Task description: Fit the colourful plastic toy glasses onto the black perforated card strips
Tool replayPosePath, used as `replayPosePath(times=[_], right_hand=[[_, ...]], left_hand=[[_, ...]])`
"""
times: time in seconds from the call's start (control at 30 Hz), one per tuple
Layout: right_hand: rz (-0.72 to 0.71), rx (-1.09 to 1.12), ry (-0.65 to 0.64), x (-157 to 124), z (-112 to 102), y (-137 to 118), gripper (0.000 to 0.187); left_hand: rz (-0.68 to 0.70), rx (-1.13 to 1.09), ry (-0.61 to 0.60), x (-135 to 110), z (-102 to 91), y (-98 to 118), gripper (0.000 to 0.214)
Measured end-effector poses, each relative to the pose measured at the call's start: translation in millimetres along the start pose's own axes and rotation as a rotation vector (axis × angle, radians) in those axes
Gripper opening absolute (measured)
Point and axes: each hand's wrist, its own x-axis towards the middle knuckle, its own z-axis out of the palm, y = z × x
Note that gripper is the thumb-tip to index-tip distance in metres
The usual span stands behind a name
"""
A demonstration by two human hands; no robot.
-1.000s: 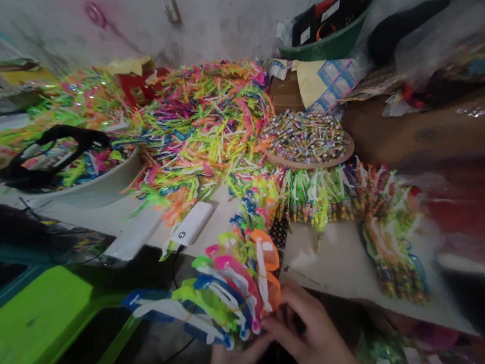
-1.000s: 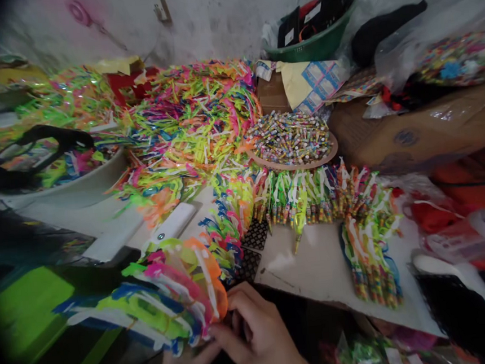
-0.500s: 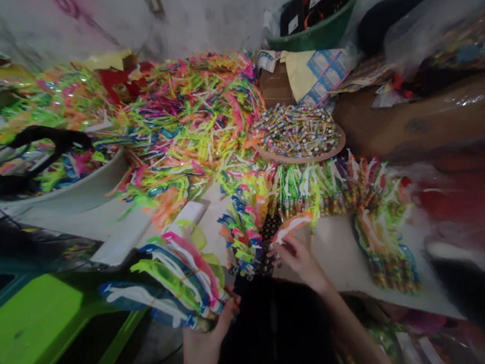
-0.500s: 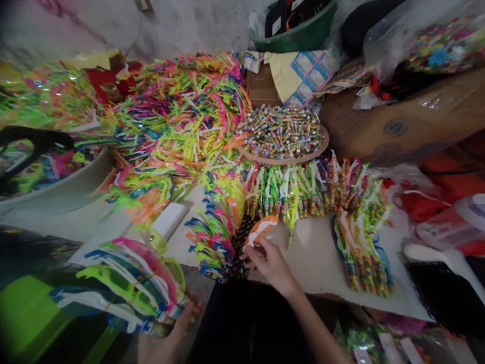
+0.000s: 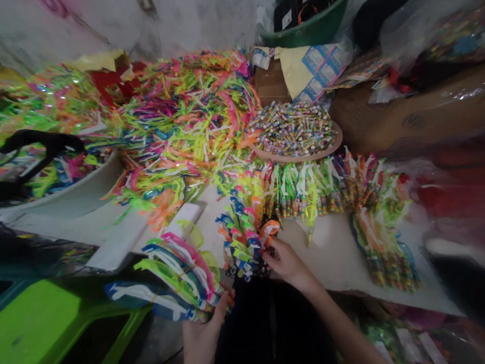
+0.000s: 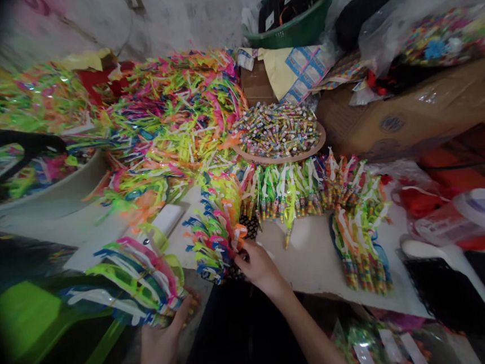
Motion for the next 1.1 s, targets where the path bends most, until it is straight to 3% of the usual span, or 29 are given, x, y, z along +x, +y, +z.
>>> replayPosePath(times=[0.13, 0.4, 0.57, 0.7, 0.77, 0.9, 1.03, 1.1], right_hand=[[-0.044, -0.210, -0.026, 6.0, -4.7, -13.2, 0.017], [0.031, -0.290, -0.121, 9.9, -9.1, -30.5, 0.019], [0.071, -0.216, -0.142, 10.8, -6.7, -26.5, 0.017], [0.089, -0.010, -0.166, 5.3, -6.7, -17.3, 0.018], [0.066, 0.018, -0.114, -4.8, -11.3, -22.3, 0.019], [0.004, -0.038, 0.142, -43.4, -22.8, -60.3, 0.022], [-0.067, 0.089, -0.058, -82.9, -18.1, -92.3, 0.018], [-0.079, 0.076, -0.042, -93.0, -11.9, -93.7, 0.017]], left_hand=[[0.001, -0.025, -0.002, 0.7, 0.6, -2.0, 0.037], [0.016, -0.035, -0.007, -6.4, 5.4, 14.0, 0.028], [-0.007, -0.055, -0.012, -12.8, 3.1, 19.0, 0.032], [-0.038, -0.085, -0.022, -18.8, 1.4, 20.5, 0.033], [-0.036, -0.085, -0.057, -23.6, 1.5, 22.6, 0.030], [0.019, -0.006, -0.111, -35.8, 3.7, 20.0, 0.021], [0.056, 0.073, -0.163, -43.9, 7.9, 4.8, 0.020], [0.037, 0.093, -0.220, -45.5, 11.5, -0.4, 0.016]])
